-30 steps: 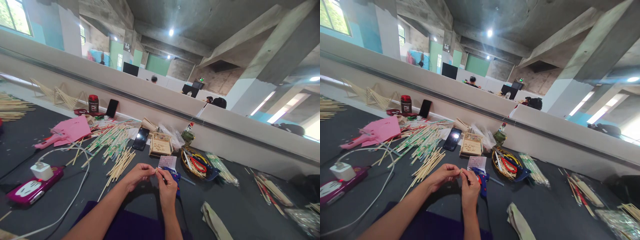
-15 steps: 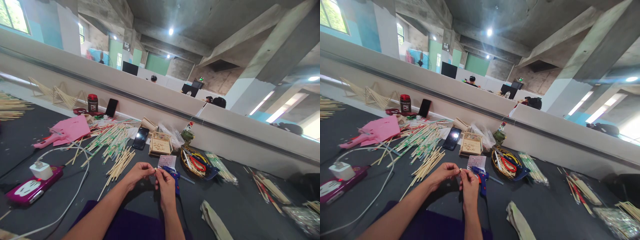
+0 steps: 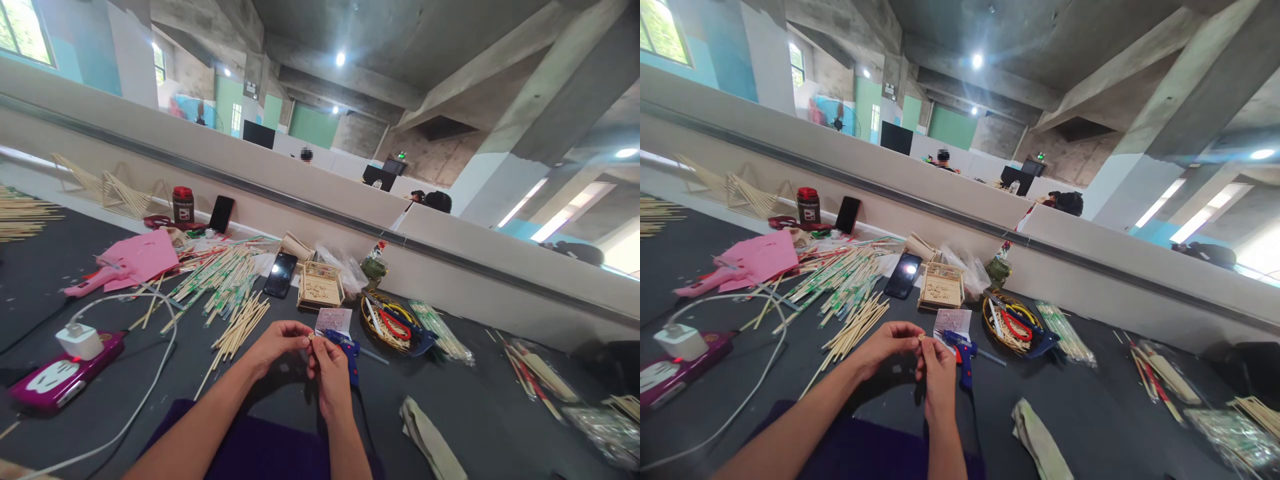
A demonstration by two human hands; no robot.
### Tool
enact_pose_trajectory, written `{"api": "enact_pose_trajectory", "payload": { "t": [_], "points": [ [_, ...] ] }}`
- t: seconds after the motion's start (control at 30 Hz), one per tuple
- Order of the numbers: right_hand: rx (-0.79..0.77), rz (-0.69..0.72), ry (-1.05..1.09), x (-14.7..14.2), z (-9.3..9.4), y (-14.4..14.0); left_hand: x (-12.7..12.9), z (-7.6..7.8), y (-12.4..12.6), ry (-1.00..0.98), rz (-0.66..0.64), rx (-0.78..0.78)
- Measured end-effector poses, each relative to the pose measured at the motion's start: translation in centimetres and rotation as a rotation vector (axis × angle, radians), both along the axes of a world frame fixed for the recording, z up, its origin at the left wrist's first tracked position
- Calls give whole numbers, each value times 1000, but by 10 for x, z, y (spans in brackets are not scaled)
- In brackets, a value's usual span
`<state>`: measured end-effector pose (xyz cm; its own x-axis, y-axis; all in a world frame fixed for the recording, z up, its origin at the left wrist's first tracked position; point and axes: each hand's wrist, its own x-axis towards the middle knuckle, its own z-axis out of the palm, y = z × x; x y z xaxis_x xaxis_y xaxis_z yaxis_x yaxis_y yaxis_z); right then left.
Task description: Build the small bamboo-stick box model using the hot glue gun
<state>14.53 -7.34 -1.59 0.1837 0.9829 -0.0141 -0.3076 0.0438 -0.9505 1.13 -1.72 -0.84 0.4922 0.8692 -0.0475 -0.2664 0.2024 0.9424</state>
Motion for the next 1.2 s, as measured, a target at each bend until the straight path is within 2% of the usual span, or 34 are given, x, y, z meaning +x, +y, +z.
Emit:
{"api": "enact_pose_trajectory", "payload": {
  "t": [0.3, 0.53, 0.7, 0.83, 1.0, 1.2],
  "points": [
    [-18, -24, 2, -1, 0, 2, 2, 4, -2, 0, 29, -10],
    [-11, -80, -160, 3, -2, 1, 2, 4, -1, -18, 53, -43],
    [176, -258, -466, 9, 0, 0, 1, 4, 0, -70, 55, -100],
    [306, -245, -645, 7, 0, -2, 2, 3, 0, -86, -7, -95],
    [341, -271, -719, 5, -2, -3, 1, 2, -1, -35, -36, -68],
    [313, -268, -708, 5, 1, -4, 0, 2, -1, -26, -49, -53]
  ]
}}
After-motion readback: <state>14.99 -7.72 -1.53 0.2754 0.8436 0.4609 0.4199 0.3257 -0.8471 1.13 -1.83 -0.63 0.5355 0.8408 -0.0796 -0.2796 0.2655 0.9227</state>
